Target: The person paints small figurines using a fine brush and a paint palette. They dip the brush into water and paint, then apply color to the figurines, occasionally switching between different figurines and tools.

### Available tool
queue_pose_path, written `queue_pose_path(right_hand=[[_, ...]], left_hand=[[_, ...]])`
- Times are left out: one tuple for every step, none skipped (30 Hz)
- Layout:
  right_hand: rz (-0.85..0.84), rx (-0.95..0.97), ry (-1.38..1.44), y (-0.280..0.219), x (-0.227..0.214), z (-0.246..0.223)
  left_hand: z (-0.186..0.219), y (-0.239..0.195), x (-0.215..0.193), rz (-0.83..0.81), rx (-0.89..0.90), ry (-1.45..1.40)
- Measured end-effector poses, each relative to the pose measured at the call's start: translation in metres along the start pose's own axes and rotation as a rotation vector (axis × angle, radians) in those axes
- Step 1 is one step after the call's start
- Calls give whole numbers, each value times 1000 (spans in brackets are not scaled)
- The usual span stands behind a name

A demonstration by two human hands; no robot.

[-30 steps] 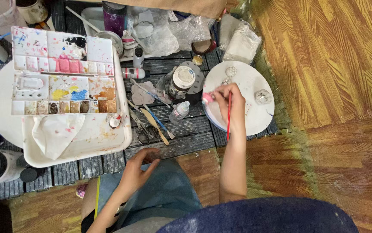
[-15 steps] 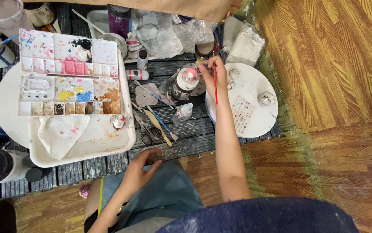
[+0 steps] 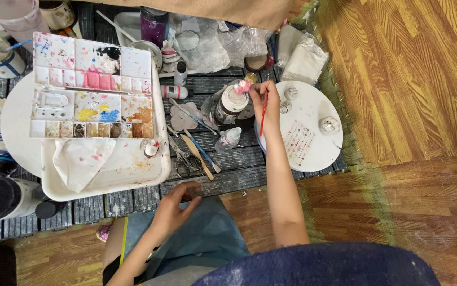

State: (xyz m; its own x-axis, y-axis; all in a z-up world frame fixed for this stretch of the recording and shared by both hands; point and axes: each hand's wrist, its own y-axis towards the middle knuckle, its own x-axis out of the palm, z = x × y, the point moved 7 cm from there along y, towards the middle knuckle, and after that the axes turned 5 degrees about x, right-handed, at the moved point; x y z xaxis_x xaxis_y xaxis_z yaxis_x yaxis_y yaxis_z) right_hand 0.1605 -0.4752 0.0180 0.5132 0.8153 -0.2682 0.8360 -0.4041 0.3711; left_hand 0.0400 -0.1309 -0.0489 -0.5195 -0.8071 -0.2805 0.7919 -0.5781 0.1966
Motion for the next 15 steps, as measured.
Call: queue_pose_path(right_hand=[[7, -8, -1, -3, 0, -5], [23, -17, -65, -6, 1, -11], [39, -27, -130, -7, 1, -17], [55, -37, -195, -9, 1, -23], [57, -53, -213, -11, 1, -30], [59, -70, -232, -13, 1, -37], [61, -86, -250, -16, 1, -44], [50, -101, -266, -19, 2, -51], [38, -116, -282, -22, 2, -58], [27, -132, -298, -25, 2, -65], [22, -140, -310, -29, 2, -70], [17, -149, -322, -32, 3, -76], [12, -156, -334, -36, 3, -80], [2, -163, -353, -38, 3, -84], [-8, -170, -373, -40, 3, -88]], left_hand=[[0, 0, 0, -7, -6, 5], [0, -1, 0, -14, -12, 10], [0, -1, 0, -18, -15, 11], [-1, 0, 0, -22, -19, 12], [-1, 0, 0, -26, -22, 13], [0, -1, 0, -24, -20, 9], [0, -1, 0, -22, -18, 6], [1, -1, 0, -20, -16, 3], [1, -1, 0, -15, -7, 9], [2, 0, 0, -11, 1, 16], [2, -1, -1, -7, 8, 22], [1, -1, 0, -10, -2, 17], [0, -1, 0, -15, -14, 13], [-1, -1, 0, -19, -26, 9], [0, -2, 0, -15, -20, 3]])
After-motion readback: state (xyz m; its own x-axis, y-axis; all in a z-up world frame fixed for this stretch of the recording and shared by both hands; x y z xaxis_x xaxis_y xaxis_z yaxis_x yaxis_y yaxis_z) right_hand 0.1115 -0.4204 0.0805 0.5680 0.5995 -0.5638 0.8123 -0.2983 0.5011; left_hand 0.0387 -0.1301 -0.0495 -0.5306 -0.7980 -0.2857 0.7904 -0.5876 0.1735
